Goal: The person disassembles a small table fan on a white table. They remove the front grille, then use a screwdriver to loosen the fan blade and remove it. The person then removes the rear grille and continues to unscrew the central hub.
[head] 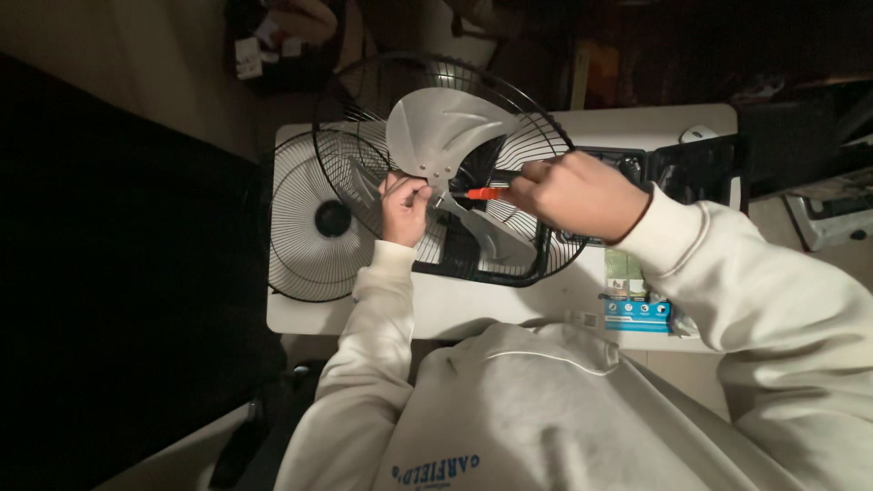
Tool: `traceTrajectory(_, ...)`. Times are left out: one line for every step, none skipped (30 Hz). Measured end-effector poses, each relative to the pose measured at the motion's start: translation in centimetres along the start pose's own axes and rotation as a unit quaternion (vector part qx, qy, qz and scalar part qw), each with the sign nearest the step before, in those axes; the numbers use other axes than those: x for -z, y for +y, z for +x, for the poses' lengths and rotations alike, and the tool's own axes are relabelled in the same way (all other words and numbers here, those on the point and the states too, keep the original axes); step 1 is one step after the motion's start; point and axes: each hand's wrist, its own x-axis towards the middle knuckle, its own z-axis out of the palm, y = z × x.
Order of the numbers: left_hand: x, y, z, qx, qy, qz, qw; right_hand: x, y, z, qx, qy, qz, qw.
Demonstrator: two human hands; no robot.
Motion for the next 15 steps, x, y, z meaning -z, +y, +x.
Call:
traceTrajectory(-0.05,0.09,0.05,0.01,0.0,-0.001,1.0,-0.06,0.11,-0.17,0.022,0.035,0.033,0.999)
traceTrajectory(-0.04,0.23,-0.02,0.005,0.002,-0.003,1.0,-0.08,0.1,-0.46,0.028,0.064,0.045,0.997)
traceTrajectory(-0.01,0.34,-0.07,0.0,0.005,-0.005,1.0,-0.01,0.1,-0.83,0.034,0.093,0.057,0.993)
traceTrajectory(0.02,0.39,-0.02,-0.005,0.008,-0.006,1.0,0.03,0.17,-0.99,0.042,0.122,0.069,0.989)
traceTrajectory(0.04,0.44,0.02,-0.009,0.007,-0.004,1.0,-0.13,0.03,-0.85,0.007,0.095,0.057,0.994)
traceTrajectory(0.04,0.45,0.1,-0.013,0.008,-0.002,1.0,-0.32,-0.12,-0.6,-0.026,0.067,0.043,0.996)
traceTrajectory(0.03,0.44,0.17,-0.018,0.008,0.0,1.0,-0.43,-0.21,-0.42,-0.06,0.04,0.03,0.997)
traceTrajectory(0.05,0.45,0.02,-0.015,0.006,-0.001,1.0,-0.52,-0.37,-0.44,-0.051,0.043,0.029,0.997)
traceTrajectory(0.06,0.41,-0.06,-0.013,0.004,-0.001,1.0,-0.58,-0.49,-0.5,-0.041,0.045,0.029,0.998)
traceTrajectory(0.05,0.31,0.06,-0.013,0.002,-0.002,1.0,-0.56,-0.46,-0.5,-0.032,0.05,0.027,0.998)
traceTrajectory(0.02,0.26,0.1,-0.016,0.002,0.0,1.0,-0.45,-0.35,-0.57,-0.004,0.08,0.044,0.996)
traceTrajectory(-0.03,0.2,0.09,-0.017,0.003,0.003,1.0,-0.36,-0.2,-0.63,0.024,0.11,0.062,0.992)
traceTrajectory(-0.05,0.14,0.08,-0.019,0.005,0.006,1.0,-0.3,-0.14,-0.65,0.053,0.14,0.079,0.985)
traceTrajectory(0.0,0.18,-0.03,-0.008,0.006,0.004,1.0,-0.22,-0.25,-0.64,0.046,0.153,0.087,0.983)
traceTrajectory(0.03,0.22,-0.15,0.002,0.008,0.003,1.0,-0.2,-0.42,-0.57,0.04,0.166,0.095,0.981)
